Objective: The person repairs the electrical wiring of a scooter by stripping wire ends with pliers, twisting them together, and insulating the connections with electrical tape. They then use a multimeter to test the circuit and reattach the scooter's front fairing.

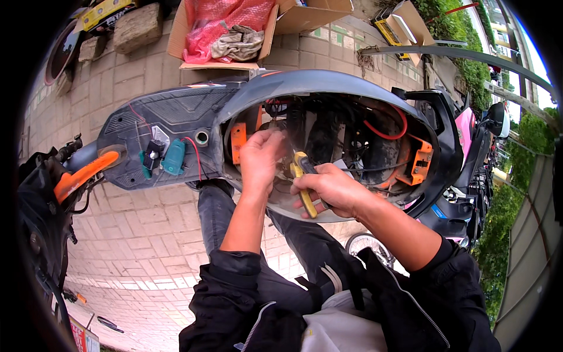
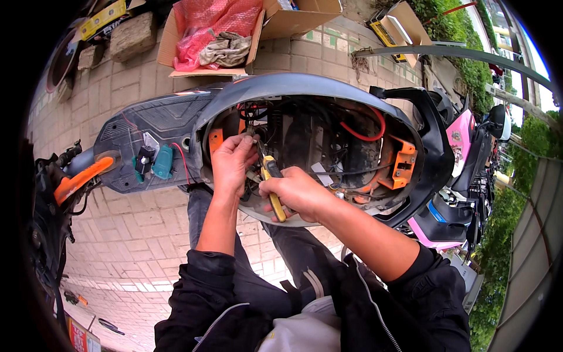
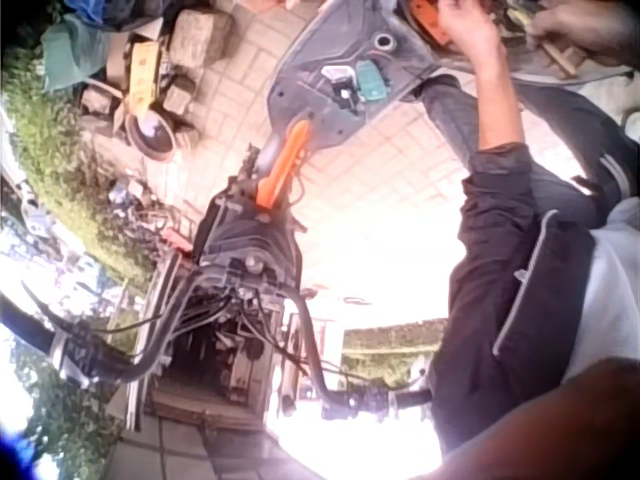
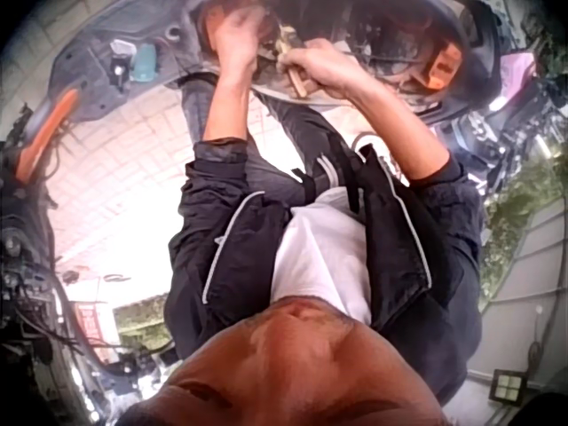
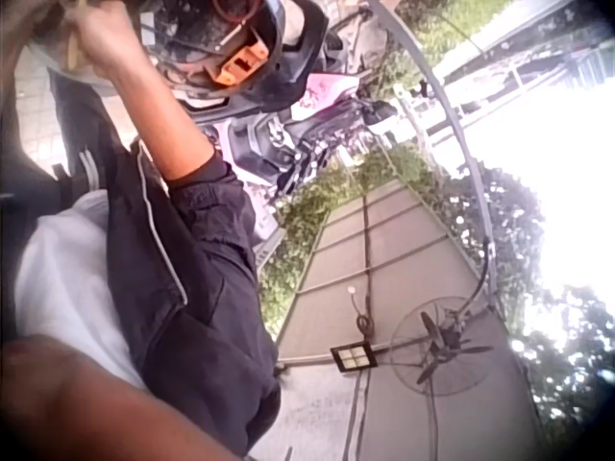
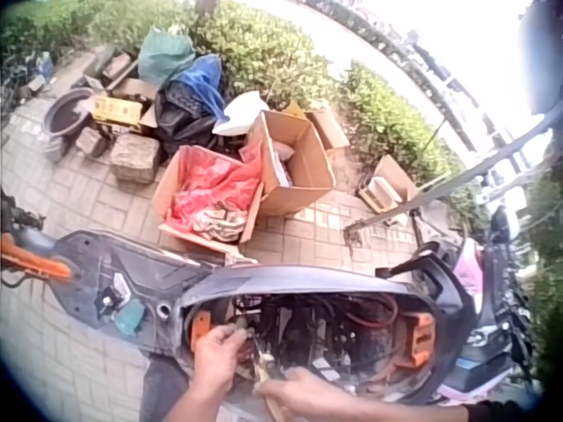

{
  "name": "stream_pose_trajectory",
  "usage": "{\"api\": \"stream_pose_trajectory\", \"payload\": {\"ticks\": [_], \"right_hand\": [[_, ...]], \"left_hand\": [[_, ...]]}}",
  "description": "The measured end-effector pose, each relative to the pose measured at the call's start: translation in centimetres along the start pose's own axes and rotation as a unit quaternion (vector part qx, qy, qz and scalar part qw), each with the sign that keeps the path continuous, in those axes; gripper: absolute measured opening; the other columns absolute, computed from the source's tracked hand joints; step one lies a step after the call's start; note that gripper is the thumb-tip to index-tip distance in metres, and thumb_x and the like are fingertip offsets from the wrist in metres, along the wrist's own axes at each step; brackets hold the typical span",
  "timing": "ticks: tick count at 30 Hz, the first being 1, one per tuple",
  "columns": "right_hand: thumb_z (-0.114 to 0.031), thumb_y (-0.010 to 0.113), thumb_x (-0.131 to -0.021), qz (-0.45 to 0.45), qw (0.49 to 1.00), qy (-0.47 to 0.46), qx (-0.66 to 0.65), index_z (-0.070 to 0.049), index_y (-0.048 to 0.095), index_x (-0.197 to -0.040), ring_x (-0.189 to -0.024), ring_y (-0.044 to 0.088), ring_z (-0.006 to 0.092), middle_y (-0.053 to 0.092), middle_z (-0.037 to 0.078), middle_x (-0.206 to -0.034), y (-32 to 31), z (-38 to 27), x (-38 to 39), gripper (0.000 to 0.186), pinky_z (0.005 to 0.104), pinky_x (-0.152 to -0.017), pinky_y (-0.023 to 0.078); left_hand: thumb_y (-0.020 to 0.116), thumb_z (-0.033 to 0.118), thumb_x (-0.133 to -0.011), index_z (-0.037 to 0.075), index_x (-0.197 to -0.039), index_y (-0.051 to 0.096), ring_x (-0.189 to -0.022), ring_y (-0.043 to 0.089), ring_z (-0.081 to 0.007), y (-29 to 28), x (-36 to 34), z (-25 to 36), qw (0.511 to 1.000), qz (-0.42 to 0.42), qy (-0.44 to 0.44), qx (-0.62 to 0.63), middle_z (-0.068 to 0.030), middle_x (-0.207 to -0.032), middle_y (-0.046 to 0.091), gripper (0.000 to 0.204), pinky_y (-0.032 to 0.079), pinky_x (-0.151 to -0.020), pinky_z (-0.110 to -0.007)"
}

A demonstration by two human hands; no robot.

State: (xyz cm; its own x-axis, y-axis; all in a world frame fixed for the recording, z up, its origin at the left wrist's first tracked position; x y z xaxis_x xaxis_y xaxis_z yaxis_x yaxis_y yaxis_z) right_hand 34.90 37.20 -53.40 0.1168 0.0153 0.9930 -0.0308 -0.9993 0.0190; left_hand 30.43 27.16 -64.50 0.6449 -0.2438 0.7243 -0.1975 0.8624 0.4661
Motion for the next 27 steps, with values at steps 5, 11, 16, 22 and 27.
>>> {"api": "stream_pose_trajectory", "payload": {"ticks": [5,11,16,22,27], "right_hand": [[-0.018,0.063,-0.083,0.045,0.987,-0.039,0.146,0.006,0.057,-0.093,-0.074,0.060,0.0176,0.060,0.011,-0.082,-0.9,0.7,-1.7,0.027,0.0313,-0.055,0.050],[-0.022,0.061,-0.082,0.081,0.983,-0.096,0.130,0.003,0.057,-0.087,-0.060,0.054,0.0146,0.055,0.006,-0.068,-0.6,0.8,-1.4,0.026,0.0300,-0.052,0.046],[-0.022,0.060,-0.082,0.105,0.977,-0.123,0.141,0.000,0.055,-0.083,-0.058,0.052,0.0123,0.053,0.004,-0.066,-0.5,1.4,-1.1,0.022,0.0291,-0.051,0.045],[-0.018,0.061,-0.084,0.055,0.989,-0.123,0.061,0.002,0.057,-0.087,-0.062,0.056,0.0137,0.057,0.007,-0.073,0.3,1.5,-1.2,0.021,0.0287,-0.052,0.047],[-0.015,0.059,-0.085,-0.035,0.985,-0.116,-0.123,0.004,0.059,-0.088,-0.063,0.060,0.0180,0.060,0.012,-0.077,0.3,1.9,-1.2,0.019,0.0306,-0.053,0.049]], "left_hand": [[0.058,0.011,-0.093,-0.003,-0.107,0.060,-0.084,0.063,-0.0141,0.4,0.1,0.2,1.000,-0.008,0.020,-0.012,-0.0097,-0.101,0.067,0.021,0.054,-0.078,-0.028],[0.058,0.016,-0.092,-0.004,-0.106,0.061,-0.080,0.062,-0.0131,0.1,0.2,0.6,0.999,0.020,0.019,-0.024,-0.0080,-0.096,0.065,0.025,0.052,-0.073,-0.028],[0.056,0.030,-0.092,-0.005,-0.086,0.062,-0.065,0.059,-0.0152,0.3,0.2,3.4,0.945,0.054,0.088,-0.309,-0.0091,-0.071,0.063,0.036,0.046,-0.062,-0.030],[0.041,0.032,-0.099,-0.002,-0.072,0.056,-0.055,0.051,-0.0162,0.5,-1.0,1.6,0.943,0.003,0.128,-0.308,-0.0078,-0.059,0.054,0.046,0.040,-0.054,-0.034],[0.042,0.037,-0.100,0.016,-0.059,0.036,-0.044,0.025,-0.0041,1.1,-1.2,0.0,0.996,-0.042,-0.009,-0.081,0.0079,-0.054,0.031,0.046,0.019,-0.042,-0.023]]}}
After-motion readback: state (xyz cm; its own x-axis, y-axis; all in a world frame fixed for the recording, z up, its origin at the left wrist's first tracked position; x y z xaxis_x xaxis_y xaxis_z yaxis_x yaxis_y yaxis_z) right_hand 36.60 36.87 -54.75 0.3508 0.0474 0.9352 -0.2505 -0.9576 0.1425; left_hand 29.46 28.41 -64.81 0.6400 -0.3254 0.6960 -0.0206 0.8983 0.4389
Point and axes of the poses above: each hand's wrist, its own x-axis away from the middle knuckle, its own y-axis out of the palm, z = x × y, the point moved 6 cm from there along -x, towards the middle knuckle
